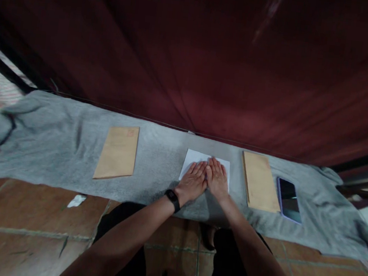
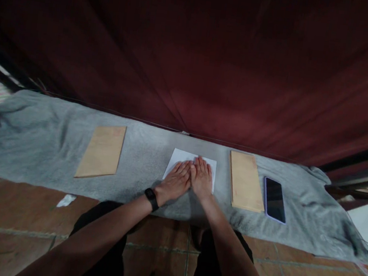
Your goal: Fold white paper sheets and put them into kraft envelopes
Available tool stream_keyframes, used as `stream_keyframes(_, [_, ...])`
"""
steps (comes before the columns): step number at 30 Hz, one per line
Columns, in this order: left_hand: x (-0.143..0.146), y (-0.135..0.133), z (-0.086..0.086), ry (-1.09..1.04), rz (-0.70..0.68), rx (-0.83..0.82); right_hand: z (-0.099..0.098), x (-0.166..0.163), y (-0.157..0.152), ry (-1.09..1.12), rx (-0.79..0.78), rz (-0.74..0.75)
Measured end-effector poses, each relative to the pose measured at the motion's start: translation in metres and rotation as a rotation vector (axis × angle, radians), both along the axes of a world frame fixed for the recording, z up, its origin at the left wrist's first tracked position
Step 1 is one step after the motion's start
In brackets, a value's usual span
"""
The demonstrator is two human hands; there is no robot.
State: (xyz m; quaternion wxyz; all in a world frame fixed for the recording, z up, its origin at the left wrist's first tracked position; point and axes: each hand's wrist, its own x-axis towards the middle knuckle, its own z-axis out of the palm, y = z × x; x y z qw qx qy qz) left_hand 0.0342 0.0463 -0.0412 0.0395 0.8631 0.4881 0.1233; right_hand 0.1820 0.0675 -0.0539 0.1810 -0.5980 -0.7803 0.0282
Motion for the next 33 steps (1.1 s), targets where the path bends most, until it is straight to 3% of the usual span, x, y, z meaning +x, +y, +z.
stream_keyframes(9, [-0.037, 0.018, 0.000, 0.008, 0.176, -0.003, -0.004, 0.022, -0.006, -0.134, 0.062, -0.126])
stream_keyframes(19, [-0.043, 0.018, 0.010, 0.053, 0.330, 0.008, 0.000, 0.037, -0.011, -0.151, 0.038, -0.210])
stream_keyframes(23, [-0.016, 0.023, 0.014, 0.000, 0.235, 0.071, 0.013, 0.027, -0.007, -0.102, 0.059, -0.225])
stream_keyframes(27, [0.010, 0.029, 0.010, -0.013, 0.124, 0.053, 0.021, 0.008, -0.005, 0.005, 0.041, -0.073])
stream_keyframes(33, [0.007, 0.036, 0.002, 0.075, 0.116, 0.009, 0.012, -0.010, -0.005, 0.037, 0.021, 0.043])
